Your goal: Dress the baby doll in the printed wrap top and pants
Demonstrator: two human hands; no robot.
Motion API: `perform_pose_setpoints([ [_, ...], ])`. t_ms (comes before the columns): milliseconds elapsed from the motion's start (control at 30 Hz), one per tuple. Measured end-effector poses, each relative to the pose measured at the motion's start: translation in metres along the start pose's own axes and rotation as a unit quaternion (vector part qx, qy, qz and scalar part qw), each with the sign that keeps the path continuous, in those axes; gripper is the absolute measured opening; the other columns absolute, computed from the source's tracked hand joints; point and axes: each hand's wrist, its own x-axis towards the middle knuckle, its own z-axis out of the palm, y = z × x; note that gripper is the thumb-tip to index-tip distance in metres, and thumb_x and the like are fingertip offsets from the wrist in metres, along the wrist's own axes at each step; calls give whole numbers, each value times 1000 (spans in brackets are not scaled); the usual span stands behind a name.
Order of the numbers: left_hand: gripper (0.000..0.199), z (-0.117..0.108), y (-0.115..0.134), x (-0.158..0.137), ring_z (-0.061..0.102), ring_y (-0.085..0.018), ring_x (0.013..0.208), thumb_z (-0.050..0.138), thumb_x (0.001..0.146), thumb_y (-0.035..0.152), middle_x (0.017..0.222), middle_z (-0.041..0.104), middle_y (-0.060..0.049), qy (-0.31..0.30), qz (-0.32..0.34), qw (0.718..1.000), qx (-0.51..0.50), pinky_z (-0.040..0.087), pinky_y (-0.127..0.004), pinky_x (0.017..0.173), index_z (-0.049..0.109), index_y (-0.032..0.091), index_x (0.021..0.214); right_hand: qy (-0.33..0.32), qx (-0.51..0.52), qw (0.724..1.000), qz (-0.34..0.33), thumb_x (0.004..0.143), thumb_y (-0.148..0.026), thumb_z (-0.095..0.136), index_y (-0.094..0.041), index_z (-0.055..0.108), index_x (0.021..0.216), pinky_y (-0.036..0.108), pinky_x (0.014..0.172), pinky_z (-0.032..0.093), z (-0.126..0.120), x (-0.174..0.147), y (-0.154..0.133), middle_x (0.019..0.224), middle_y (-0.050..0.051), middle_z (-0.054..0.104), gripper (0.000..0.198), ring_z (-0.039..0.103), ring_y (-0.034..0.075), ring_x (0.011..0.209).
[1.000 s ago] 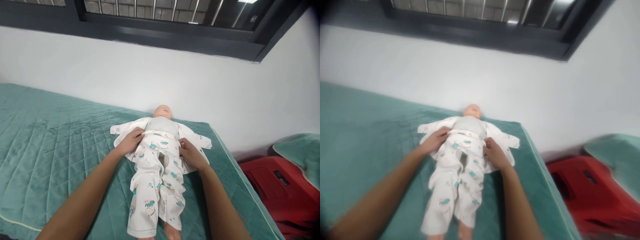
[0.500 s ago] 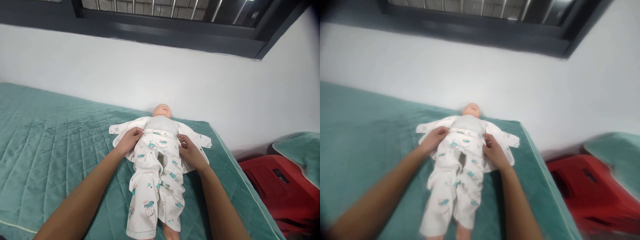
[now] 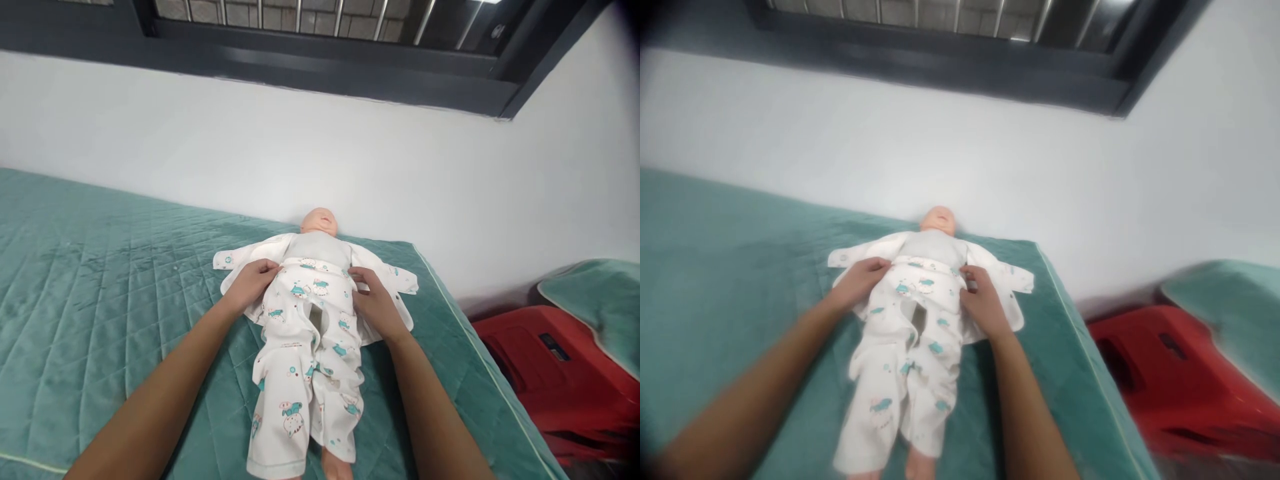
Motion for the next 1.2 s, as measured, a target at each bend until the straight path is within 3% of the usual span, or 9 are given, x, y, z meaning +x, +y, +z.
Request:
perform_pose_setpoints([
  [167, 29, 1, 5, -2, 56, -14, 69, 68, 75, 44, 76, 67, 0, -18, -31, 999, -40, 41, -23, 61, 69, 16, 82, -24, -6, 1000, 7, 72, -18, 53, -26, 61, 123, 43, 101, 46, -3, 0, -4, 129, 4, 61, 52, 56, 26, 120],
  [367, 25, 4, 6, -3, 55, -13, 69, 69, 74, 39, 77, 65, 0, -29, -20, 997, -75, 41, -21, 60, 67, 15, 83, -81, 27, 996, 32, 77, -22, 56, -29, 56, 131, 43, 105, 45, -3, 4, 3, 138, 1, 58, 55, 55, 25, 125],
  [467, 27, 5, 1, -2, 55, -13, 69, 70, 73, 41, 77, 65, 0, -21, -12, 994, -102, 41, -22, 61, 65, 15, 82, -52, 64, 996, 39, 71, -19, 57, -28, 57, 127, 38, 92, 52, -1, 3, 5, 128, 3, 64, 57, 64, 24, 109],
  [600, 31, 7, -11, 4, 54, -13, 69, 67, 76, 47, 75, 63, 1, -5, 19, 996, -85, 40, -23, 62, 63, 16, 80, -44, 97, 989, 106, 70, -21, 59, -27, 53, 122, 30, 63, 52, 0, 1, 2, 94, 1, 72, 53, 65, 19, 70],
  [733, 29, 5, -20, 11, 56, -15, 76, 63, 80, 47, 79, 64, 1, 4, 82, 996, -20, 41, -25, 69, 63, 18, 83, -12, 46, 990, 130, 69, -24, 63, -24, 56, 102, 28, 57, 48, -1, 4, 4, 86, 2, 70, 33, 63, 19, 68],
  [867, 29, 0, -19, 12, 55, -16, 76, 59, 81, 47, 79, 64, 1, -32, 87, 995, 42, 41, -25, 68, 61, 18, 81, -13, -17, 995, 100, 67, -21, 63, -23, 60, 88, 29, 64, 48, -3, 9, 9, 85, 3, 70, 21, 63, 21, 81],
  [1200, 20, -15, -4, 5, 50, -13, 63, 61, 75, 38, 73, 59, 2, -153, 31, 988, 14, 36, -23, 56, 56, 19, 80, -68, -99, 991, 65, 67, -17, 55, -22, 53, 86, 27, 64, 39, -3, 10, 3, 76, -3, 57, 20, 51, 16, 72],
])
